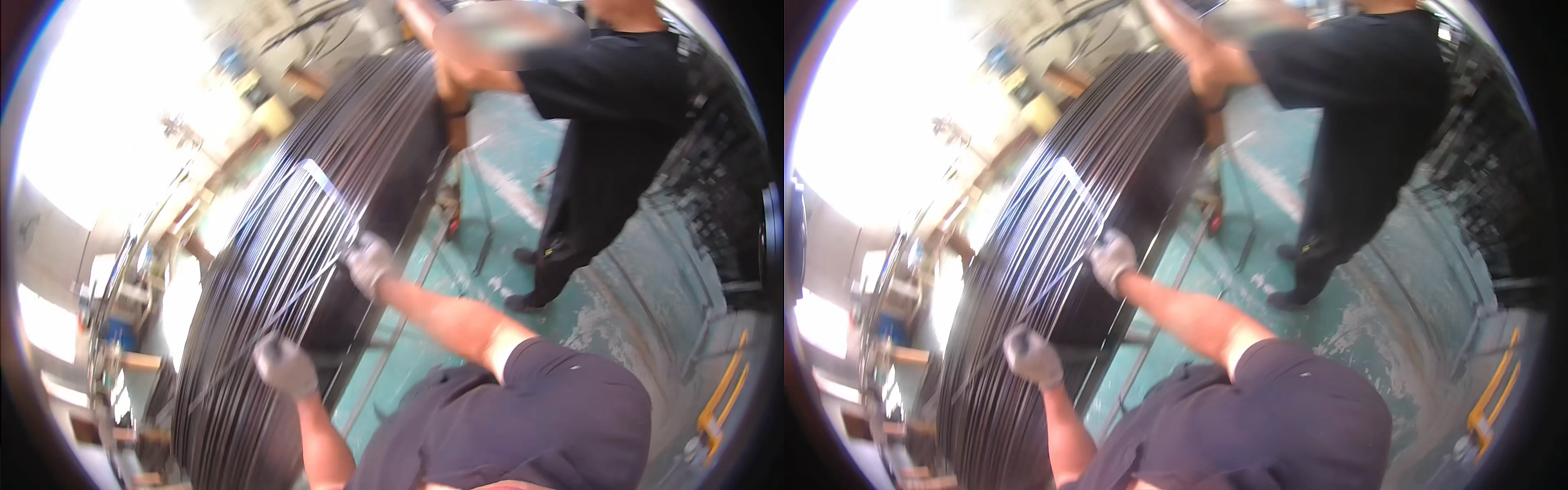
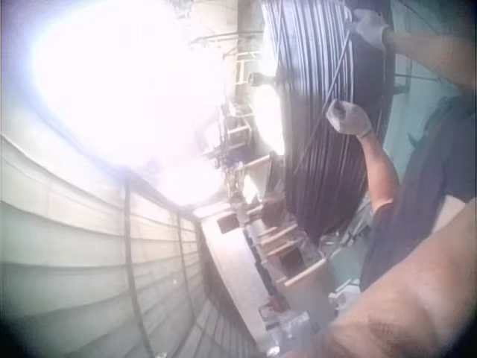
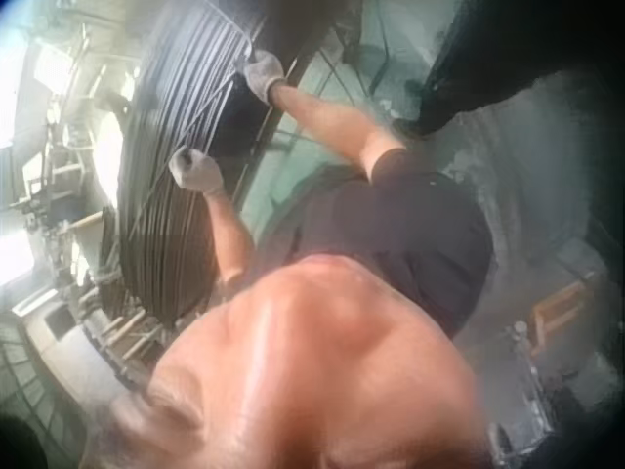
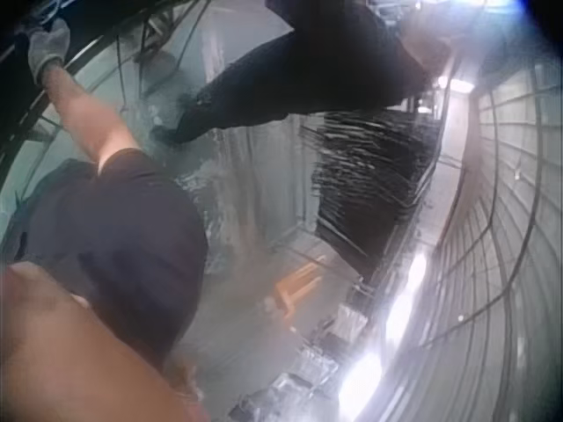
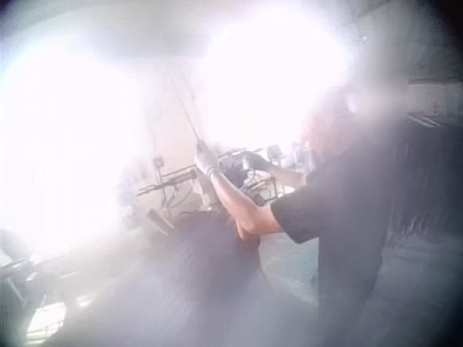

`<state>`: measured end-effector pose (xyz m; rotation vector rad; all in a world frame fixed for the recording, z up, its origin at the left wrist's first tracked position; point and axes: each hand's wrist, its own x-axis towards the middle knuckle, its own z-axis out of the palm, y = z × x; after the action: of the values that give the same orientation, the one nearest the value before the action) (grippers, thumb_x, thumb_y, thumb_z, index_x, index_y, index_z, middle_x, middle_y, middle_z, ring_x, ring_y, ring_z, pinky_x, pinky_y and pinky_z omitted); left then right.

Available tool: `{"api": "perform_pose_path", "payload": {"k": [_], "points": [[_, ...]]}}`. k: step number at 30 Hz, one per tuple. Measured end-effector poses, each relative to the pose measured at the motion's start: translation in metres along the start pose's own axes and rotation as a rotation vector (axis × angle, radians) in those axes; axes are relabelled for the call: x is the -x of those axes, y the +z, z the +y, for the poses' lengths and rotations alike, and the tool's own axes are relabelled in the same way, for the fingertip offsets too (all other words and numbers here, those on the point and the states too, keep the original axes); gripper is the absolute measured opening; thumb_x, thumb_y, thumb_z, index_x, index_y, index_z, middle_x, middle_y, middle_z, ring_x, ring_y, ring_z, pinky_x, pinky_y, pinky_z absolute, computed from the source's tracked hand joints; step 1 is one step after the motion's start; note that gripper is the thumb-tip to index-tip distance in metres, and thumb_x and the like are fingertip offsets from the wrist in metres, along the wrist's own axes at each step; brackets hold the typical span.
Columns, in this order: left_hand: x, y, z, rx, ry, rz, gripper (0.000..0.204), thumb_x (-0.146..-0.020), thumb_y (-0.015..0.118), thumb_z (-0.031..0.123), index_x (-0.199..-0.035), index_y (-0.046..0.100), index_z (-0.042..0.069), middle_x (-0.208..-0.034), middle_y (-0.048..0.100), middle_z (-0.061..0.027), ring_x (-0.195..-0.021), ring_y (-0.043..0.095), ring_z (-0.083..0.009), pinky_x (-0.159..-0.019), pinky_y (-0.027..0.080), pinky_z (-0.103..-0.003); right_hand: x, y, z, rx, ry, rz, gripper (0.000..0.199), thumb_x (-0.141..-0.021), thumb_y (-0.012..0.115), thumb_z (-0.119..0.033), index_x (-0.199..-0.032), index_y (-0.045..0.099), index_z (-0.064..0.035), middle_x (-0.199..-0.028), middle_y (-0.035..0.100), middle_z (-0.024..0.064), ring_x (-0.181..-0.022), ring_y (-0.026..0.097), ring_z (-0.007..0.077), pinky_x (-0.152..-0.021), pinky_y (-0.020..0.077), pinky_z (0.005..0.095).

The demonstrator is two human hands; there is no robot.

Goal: The person picks up metal rods, feeds them into a bending machine, and removes the bent rods. They then place the bent rods onto a wooden jig and adjust them by hand.

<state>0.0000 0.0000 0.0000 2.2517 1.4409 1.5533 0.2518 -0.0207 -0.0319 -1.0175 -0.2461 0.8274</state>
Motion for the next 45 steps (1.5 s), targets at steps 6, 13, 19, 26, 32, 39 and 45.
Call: {"api": "perform_pose_path", "payload": {"k": [6,13,19,26,32,39,45], "points": [[-0.004,0.019,0.020,0.029,-0.015,0.010,0.007,-0.087,0.063,-0.010,-0.089,0.067,-0.004,-0.088,0.067,-0.0131,-0.083,0.066,-0.0307,-0.080,0.054,-0.042,-0.036,-0.034,-0.001,0.293,0.057,0.150,0.028,-0.102,0.072,-0.027,-0.102,0.066,0.0006,-0.081,0.069,0.0072,-0.071,0.067,0.0158,-0.061,0.0577,0.0324],[-0.008,0.008,0.006,0.000,0.080,0.063,0.006,-0.089,0.066,-0.006,-0.088,0.066,0.000,-0.086,0.064,-0.0107,-0.081,0.066,-0.0288,-0.075,0.055,-0.040,0.035,-0.051,-0.017,0.534,0.059,0.057,0.042,-0.102,0.069,-0.042,-0.100,0.069,-0.0001,-0.079,0.069,0.0072,-0.067,0.067,0.0169,-0.068,0.0562,0.0354],[-0.005,0.004,-0.002,-0.004,0.076,0.057,0.007,-0.090,0.067,-0.007,-0.090,0.067,0.000,-0.086,0.065,-0.0090,-0.081,0.066,-0.0266,-0.073,0.056,-0.038,0.086,-0.175,0.063,0.881,0.368,0.004,0.041,-0.098,0.068,-0.039,-0.094,0.072,0.0018,-0.078,0.073,0.0111,-0.069,0.071,0.0208,-0.069,0.0568,0.0376],[-0.004,0.014,-0.002,0.010,0.119,0.076,0.010,-0.092,0.067,-0.008,-0.089,0.067,0.001,-0.087,0.066,-0.0069,-0.083,0.066,-0.0244,-0.072,0.056,-0.036,0.171,-0.352,0.102,1.353,0.718,0.226,0.050,-0.090,0.070,-0.048,-0.115,0.078,-0.0053,-0.117,0.074,0.0236,-0.113,0.071,0.0377,-0.097,0.0554,0.0441],[-0.005,0.016,-0.004,0.021,0.121,0.113,0.010,-0.088,0.064,-0.011,-0.087,0.066,-0.001,-0.085,0.063,-0.0090,-0.080,0.063,-0.0250,-0.075,0.053,-0.037,0.229,-0.439,0.133,1.423,0.968,0.491,0.056,-0.089,0.072,-0.047,-0.122,0.076,-0.0016,-0.132,0.070,0.0222,-0.124,0.067,0.0372,-0.103,0.0541,0.0454],[-0.004,0.018,-0.004,0.032,0.160,0.122,0.010,-0.089,0.064,-0.010,-0.088,0.067,-0.001,-0.086,0.064,-0.0082,-0.080,0.063,-0.0247,-0.076,0.054,-0.036,0.190,-0.401,0.137,1.334,0.860,0.328,0.053,-0.088,0.074,-0.045,-0.125,0.075,-0.0073,-0.127,0.073,0.0199,-0.120,0.069,0.0367,-0.101,0.0547,0.0446],[-0.005,0.016,-0.002,0.070,0.188,0.122,0.010,-0.089,0.064,-0.009,-0.087,0.067,-0.001,-0.086,0.064,-0.0080,-0.080,0.063,-0.0246,-0.076,0.053,-0.036,0.151,-0.352,0.120,1.260,0.787,0.226,0.048,-0.088,0.075,-0.042,-0.122,0.077,-0.0077,-0.126,0.073,0.0190,-0.119,0.070,0.0363,-0.099,0.0553,0.0443]]}}
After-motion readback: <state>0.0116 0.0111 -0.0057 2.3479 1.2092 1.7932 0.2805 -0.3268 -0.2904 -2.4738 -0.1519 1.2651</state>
